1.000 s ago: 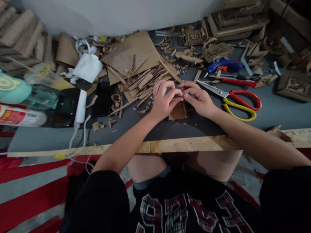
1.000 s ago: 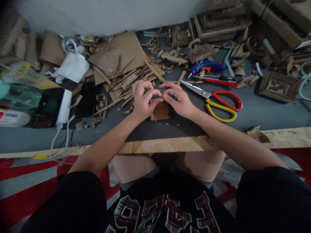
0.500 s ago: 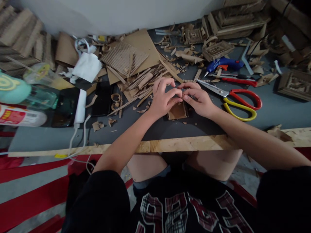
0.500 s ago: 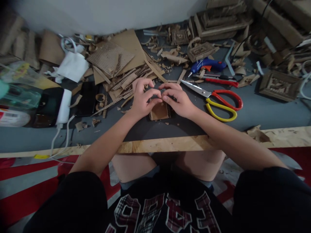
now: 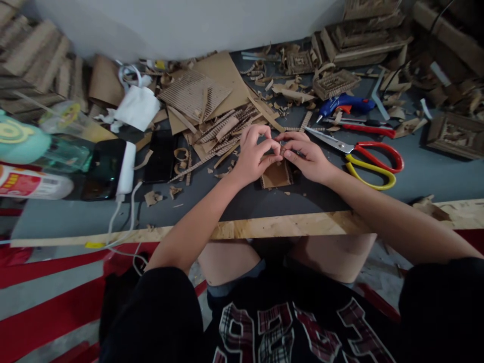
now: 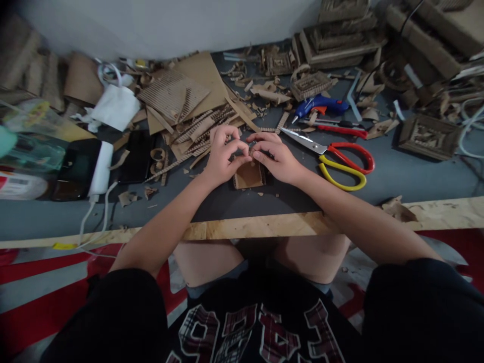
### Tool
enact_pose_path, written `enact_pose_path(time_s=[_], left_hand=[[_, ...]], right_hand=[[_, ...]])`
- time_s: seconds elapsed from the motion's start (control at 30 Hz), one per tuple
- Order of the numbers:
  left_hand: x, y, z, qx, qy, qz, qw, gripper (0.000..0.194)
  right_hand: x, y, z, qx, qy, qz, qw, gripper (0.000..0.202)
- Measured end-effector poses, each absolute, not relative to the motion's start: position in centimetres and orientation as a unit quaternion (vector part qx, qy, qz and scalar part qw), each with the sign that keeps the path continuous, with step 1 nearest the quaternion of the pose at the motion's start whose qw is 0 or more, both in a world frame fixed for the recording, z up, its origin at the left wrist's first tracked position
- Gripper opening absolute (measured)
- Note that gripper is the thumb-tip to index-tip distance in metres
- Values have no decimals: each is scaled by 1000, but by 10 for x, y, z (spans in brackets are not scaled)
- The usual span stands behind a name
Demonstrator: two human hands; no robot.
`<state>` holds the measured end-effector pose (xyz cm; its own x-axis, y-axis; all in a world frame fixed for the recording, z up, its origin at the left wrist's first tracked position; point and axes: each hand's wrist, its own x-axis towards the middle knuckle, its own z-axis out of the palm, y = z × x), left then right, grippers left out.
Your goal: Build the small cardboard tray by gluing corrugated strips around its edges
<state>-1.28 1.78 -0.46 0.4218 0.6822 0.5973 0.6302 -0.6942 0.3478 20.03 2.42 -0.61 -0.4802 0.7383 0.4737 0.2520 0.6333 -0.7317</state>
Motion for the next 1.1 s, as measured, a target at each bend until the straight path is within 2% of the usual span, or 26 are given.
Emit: enact_pose_path(time_s=[0.73,1.1], left_hand=[[-5,18,-11,827,414,379,34,59],[-1,17,-8,843,410,348,39,60]], right_hand=[[204,29,-6,-296,-782,352,422,42],[207,31,-5,-295,-798,331,408,40]])
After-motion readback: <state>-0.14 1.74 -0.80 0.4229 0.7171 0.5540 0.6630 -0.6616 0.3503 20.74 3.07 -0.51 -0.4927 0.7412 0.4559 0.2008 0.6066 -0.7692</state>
